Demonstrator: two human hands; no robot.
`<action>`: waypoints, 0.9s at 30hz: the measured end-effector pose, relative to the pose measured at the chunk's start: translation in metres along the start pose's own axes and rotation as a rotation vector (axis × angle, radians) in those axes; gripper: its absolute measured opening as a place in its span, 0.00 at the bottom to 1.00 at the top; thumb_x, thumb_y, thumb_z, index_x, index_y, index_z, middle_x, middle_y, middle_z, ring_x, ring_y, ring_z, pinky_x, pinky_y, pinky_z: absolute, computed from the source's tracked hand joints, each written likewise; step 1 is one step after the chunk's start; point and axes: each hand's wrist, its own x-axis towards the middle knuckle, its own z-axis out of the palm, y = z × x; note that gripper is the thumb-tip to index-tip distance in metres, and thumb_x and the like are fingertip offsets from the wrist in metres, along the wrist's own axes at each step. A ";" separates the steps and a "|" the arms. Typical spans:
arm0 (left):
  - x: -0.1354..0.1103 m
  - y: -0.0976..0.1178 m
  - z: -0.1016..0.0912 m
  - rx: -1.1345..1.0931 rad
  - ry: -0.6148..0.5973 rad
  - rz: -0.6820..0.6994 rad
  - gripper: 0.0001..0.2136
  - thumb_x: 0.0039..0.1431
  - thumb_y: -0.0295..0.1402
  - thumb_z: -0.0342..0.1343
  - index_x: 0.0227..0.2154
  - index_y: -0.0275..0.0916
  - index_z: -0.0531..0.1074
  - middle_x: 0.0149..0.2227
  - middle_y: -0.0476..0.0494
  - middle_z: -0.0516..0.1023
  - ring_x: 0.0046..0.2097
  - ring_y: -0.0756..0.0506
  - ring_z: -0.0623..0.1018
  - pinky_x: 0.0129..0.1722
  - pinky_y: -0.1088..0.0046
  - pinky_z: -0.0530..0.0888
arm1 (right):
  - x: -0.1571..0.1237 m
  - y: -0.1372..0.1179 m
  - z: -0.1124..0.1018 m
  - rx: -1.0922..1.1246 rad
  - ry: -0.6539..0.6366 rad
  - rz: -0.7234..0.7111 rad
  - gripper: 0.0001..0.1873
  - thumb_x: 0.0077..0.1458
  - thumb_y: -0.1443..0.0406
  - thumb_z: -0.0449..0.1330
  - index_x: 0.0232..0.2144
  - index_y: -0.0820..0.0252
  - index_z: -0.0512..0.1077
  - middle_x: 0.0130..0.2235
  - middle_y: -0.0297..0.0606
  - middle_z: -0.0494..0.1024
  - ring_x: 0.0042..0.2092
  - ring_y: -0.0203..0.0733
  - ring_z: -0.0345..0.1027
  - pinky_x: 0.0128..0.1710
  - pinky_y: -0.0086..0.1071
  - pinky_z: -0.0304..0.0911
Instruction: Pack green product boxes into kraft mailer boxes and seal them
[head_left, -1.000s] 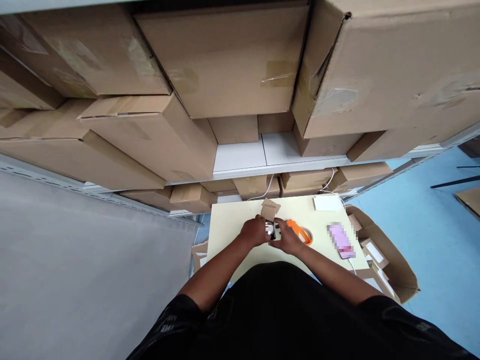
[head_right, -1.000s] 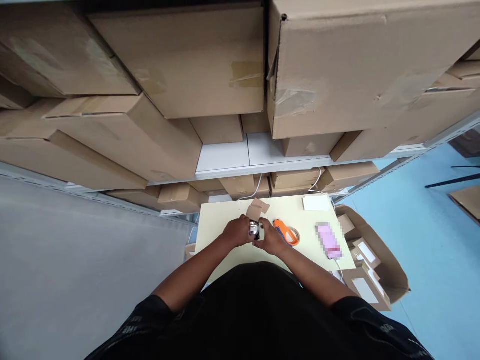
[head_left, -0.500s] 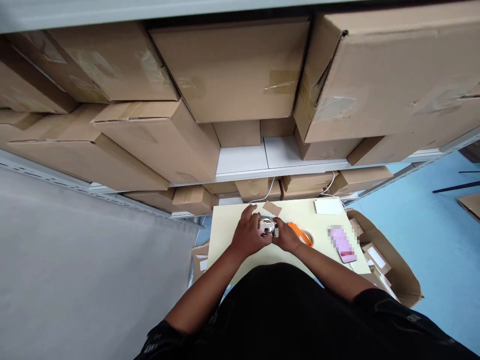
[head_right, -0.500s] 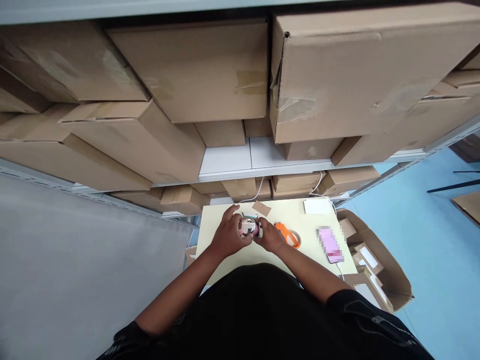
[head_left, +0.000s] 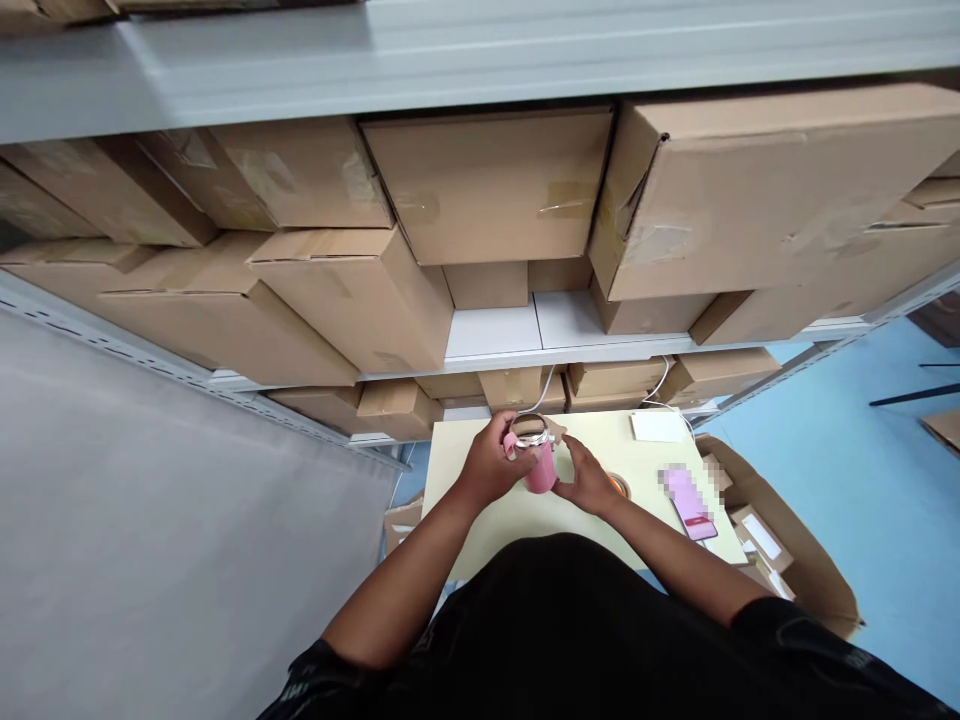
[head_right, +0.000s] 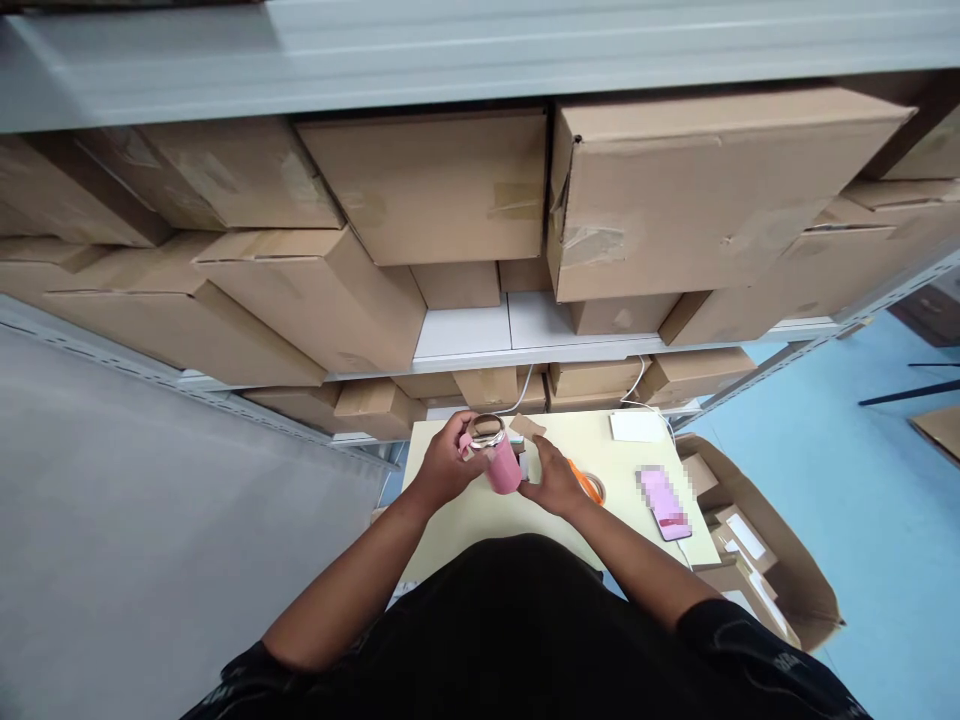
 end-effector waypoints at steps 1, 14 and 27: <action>0.000 -0.002 0.000 -0.016 -0.006 -0.001 0.24 0.51 0.38 0.67 0.52 0.41 0.72 0.49 0.42 0.82 0.48 0.39 0.81 0.49 0.63 0.77 | -0.006 -0.004 -0.006 0.053 0.002 -0.028 0.49 0.50 0.53 0.71 0.70 0.52 0.58 0.71 0.51 0.63 0.72 0.62 0.56 0.69 0.59 0.55; 0.010 -0.014 0.011 -0.455 -0.160 0.048 0.27 0.62 0.50 0.63 0.58 0.39 0.70 0.56 0.36 0.79 0.56 0.38 0.78 0.56 0.61 0.74 | -0.010 -0.076 -0.009 0.650 -0.086 0.052 0.35 0.53 0.50 0.71 0.59 0.53 0.68 0.52 0.41 0.78 0.50 0.52 0.74 0.50 0.45 0.71; -0.013 -0.032 0.035 -0.379 -0.017 -0.016 0.24 0.60 0.43 0.65 0.57 0.40 0.73 0.45 0.43 0.76 0.46 0.45 0.76 0.49 0.65 0.76 | 0.001 -0.095 -0.021 0.703 0.107 0.083 0.30 0.66 0.42 0.53 0.57 0.54 0.74 0.54 0.43 0.79 0.53 0.52 0.72 0.50 0.43 0.70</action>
